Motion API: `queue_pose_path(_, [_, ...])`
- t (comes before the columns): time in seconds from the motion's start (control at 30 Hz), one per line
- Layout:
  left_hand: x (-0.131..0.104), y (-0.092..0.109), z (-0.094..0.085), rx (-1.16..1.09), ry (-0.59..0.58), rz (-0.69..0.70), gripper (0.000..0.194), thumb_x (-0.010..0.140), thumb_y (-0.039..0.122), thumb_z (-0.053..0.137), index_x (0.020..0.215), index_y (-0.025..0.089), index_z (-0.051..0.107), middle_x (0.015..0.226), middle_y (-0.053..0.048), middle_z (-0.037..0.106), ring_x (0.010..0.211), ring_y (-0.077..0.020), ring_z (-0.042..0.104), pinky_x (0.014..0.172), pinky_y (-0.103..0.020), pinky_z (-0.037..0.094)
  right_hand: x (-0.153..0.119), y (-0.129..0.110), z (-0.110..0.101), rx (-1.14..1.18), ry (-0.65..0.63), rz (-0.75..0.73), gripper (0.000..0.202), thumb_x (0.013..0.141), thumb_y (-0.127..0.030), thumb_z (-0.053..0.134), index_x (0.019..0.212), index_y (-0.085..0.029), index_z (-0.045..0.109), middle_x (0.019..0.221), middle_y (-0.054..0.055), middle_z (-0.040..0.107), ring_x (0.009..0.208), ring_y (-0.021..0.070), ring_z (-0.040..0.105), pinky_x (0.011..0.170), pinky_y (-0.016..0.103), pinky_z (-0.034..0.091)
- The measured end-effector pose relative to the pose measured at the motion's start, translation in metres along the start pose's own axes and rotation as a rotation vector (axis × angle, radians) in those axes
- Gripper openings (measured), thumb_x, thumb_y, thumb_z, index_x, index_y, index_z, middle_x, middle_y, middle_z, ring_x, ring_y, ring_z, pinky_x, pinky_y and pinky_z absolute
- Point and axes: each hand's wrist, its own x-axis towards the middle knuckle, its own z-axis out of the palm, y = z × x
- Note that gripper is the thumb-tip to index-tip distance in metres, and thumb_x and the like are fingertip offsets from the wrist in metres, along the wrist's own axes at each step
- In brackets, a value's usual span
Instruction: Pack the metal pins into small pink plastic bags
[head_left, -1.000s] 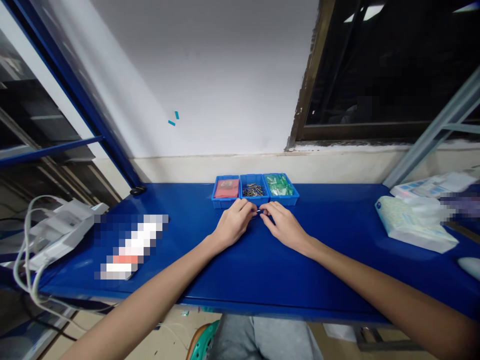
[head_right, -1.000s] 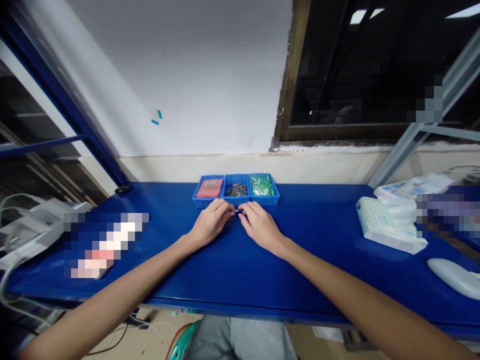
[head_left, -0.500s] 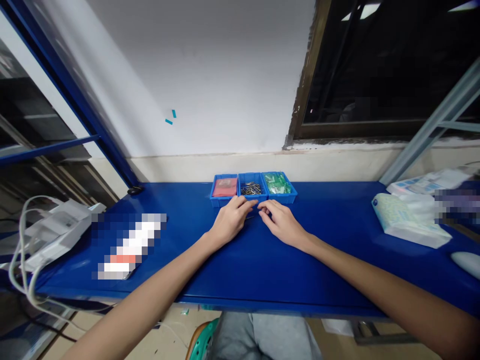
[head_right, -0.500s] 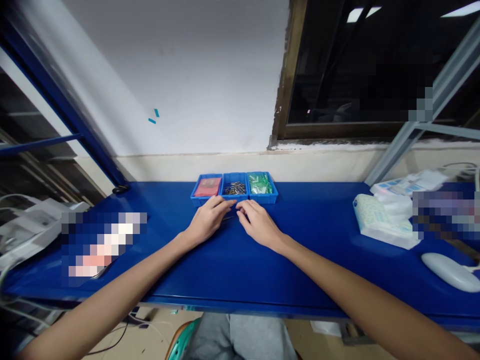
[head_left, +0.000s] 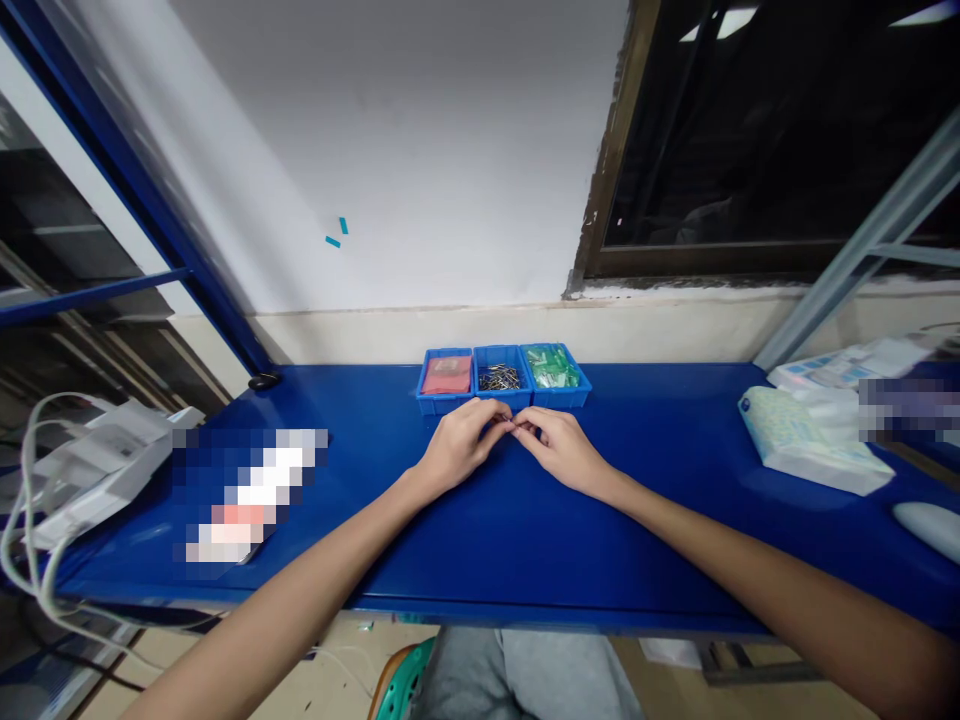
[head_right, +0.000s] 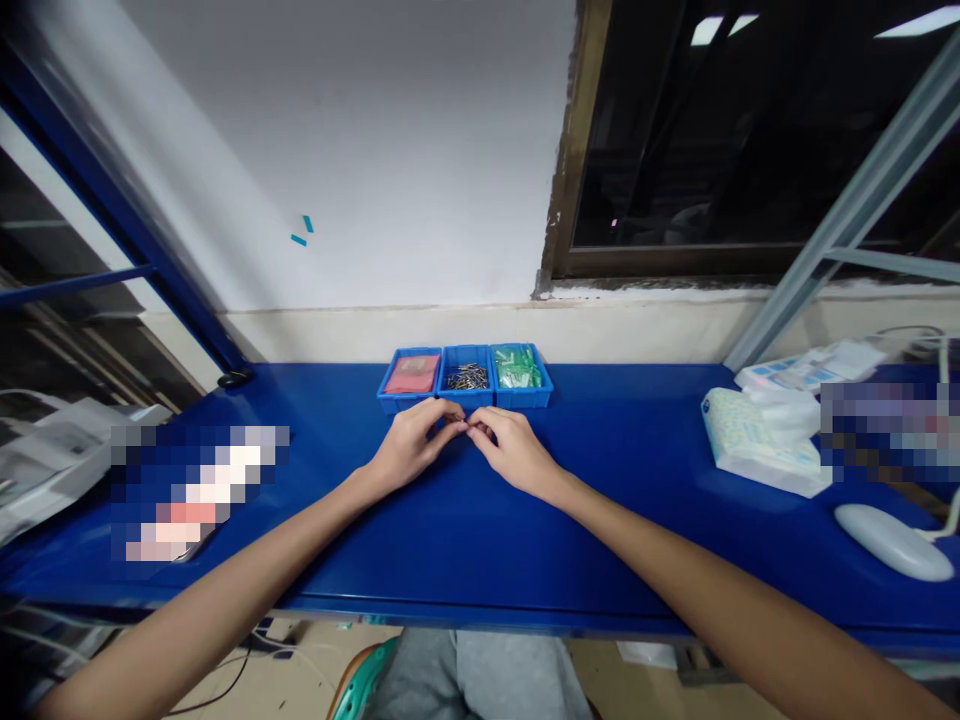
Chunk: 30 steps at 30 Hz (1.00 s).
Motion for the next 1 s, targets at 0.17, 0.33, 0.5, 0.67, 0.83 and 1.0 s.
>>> queue_pose_path(0.17, [-0.001,0.000,-0.002,0.084,0.005,0.064,0.026,0.101,0.022,0.048,0.124,0.020,0.060,0.099,-0.006,0.067,0.089,-0.0161,0.064,0.082,-0.030,0.054,-0.001,-0.001,0.001,0.125,-0.007,0.109,0.015,0.092,-0.029,0.053,0.083,-0.019,0.060,0.068,-0.002,0.059,0.058,0.0115,0.050,0.055,0.022,0.038])
queue_pose_path(0.33, [-0.001,0.002,-0.003,0.167,-0.003,0.069,0.018,0.100,0.023,0.051,0.108,0.019,0.066,0.097,-0.006,0.065,0.087,-0.0156,0.064,0.077,-0.027,0.054,-0.002,-0.006,0.001,0.223,-0.022,0.168,0.018,0.091,-0.030,0.053,0.079,-0.019,0.059,0.066,-0.002,0.058,0.061,0.0123,0.053,0.060,0.024,0.043])
queue_pose_path(0.5, [-0.001,-0.001,-0.005,0.148,-0.008,0.050,0.017,0.099,0.020,0.052,0.107,0.018,0.067,0.097,-0.006,0.065,0.086,-0.0156,0.065,0.078,-0.027,0.054,-0.001,-0.010,-0.002,0.281,-0.031,0.174,0.024,0.097,-0.035,0.047,0.082,-0.020,0.058,0.069,-0.001,0.061,0.063,0.0125,0.057,0.061,0.024,0.044])
queue_pose_path(0.67, [0.001,0.001,-0.006,0.021,-0.055,0.076,0.018,0.098,0.017,0.051,0.108,0.017,0.066,0.100,-0.007,0.069,0.089,-0.0162,0.066,0.081,-0.029,0.054,0.000,-0.002,-0.001,0.196,0.061,0.147,0.012,0.094,-0.030,0.053,0.096,-0.021,0.060,0.079,0.000,0.065,0.072,0.0141,0.062,0.065,0.024,0.047])
queue_pose_path(0.83, [0.003,0.006,-0.006,-0.073,-0.074,0.018,0.012,0.098,0.018,0.053,0.107,0.017,0.060,0.094,-0.004,0.070,0.079,-0.0131,0.066,0.071,-0.024,0.052,0.001,0.003,0.000,0.165,0.057,0.111,0.010,0.092,-0.028,0.055,0.097,-0.021,0.061,0.085,0.002,0.067,0.077,0.0151,0.064,0.065,0.024,0.047])
queue_pose_path(1.0, [0.004,0.007,-0.007,-0.094,-0.080,0.009,0.011,0.100,0.023,0.051,0.101,0.017,0.060,0.090,-0.003,0.070,0.075,-0.0123,0.065,0.070,-0.023,0.052,0.000,-0.001,-0.001,0.131,0.027,0.057,0.012,0.093,-0.026,0.053,0.093,-0.020,0.063,0.085,0.003,0.068,0.073,0.0145,0.062,0.065,0.025,0.047])
